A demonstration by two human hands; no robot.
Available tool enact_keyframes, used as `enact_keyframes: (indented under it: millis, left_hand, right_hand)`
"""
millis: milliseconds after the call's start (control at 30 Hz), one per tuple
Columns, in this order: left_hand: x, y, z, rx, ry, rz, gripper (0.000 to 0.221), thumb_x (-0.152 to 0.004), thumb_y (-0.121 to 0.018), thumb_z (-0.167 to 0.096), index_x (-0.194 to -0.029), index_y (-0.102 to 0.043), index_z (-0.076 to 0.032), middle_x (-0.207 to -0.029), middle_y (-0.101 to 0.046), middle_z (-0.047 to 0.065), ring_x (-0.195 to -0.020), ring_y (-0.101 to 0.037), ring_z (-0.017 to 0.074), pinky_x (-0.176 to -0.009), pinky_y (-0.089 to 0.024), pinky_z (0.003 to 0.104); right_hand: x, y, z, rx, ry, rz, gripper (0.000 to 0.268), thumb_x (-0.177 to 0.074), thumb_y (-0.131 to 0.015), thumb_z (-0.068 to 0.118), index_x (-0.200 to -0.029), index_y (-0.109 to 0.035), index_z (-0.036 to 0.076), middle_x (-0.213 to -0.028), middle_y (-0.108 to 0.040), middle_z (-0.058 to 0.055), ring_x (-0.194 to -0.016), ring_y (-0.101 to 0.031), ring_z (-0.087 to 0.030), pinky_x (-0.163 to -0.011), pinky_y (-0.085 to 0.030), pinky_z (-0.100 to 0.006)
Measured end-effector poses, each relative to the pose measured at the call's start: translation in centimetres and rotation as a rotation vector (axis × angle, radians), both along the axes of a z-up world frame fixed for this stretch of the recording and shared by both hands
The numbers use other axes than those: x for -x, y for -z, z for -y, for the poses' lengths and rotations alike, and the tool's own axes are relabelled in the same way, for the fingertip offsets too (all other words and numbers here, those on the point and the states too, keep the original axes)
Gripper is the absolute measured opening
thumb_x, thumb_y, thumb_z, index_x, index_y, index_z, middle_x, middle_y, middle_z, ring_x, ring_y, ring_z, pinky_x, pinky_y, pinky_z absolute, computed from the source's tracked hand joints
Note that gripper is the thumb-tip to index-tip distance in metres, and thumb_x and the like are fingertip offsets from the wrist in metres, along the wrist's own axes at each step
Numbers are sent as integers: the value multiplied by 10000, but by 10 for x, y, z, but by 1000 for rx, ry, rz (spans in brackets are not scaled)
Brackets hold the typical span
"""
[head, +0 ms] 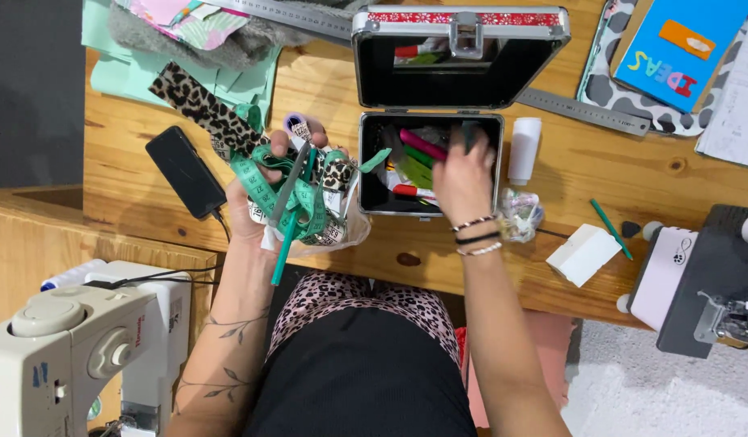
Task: Organizing sewing supplies including tape measures, pins, and metal clips into a storage case and bags
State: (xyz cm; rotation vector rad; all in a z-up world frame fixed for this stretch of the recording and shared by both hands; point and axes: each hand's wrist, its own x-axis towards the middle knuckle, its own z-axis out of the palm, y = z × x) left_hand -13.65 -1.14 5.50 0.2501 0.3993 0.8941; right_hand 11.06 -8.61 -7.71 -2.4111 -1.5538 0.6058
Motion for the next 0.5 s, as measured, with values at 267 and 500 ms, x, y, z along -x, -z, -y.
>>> enact_keyframes:
  millis: [267,500]
  left_hand:
    - [0,-8,2,72,27,66,249,-763,-525,-43,-983,-491,-154,-1344,-486,231,-1120,-628,339,-872,-555,447]
    - [-8,-20,1,55,11,33,232,-773,-540,-53,-982,-513,-152,-1278,-528,216,-1026,-657,293,-799,-580,400]
  right_hand:
    - [41,9,3,230,-364,-241,479,-946,-580,311,-1395,-582,145,-1343,-589,-243,-1265,-555,-456,-1060,-405,-613]
    - [54,-30,17,251,-341,-287,458,-979,-515,274,-1406,-581,123,-1385,-581,-226,-1342,-497,-423,-1105,-402,-558]
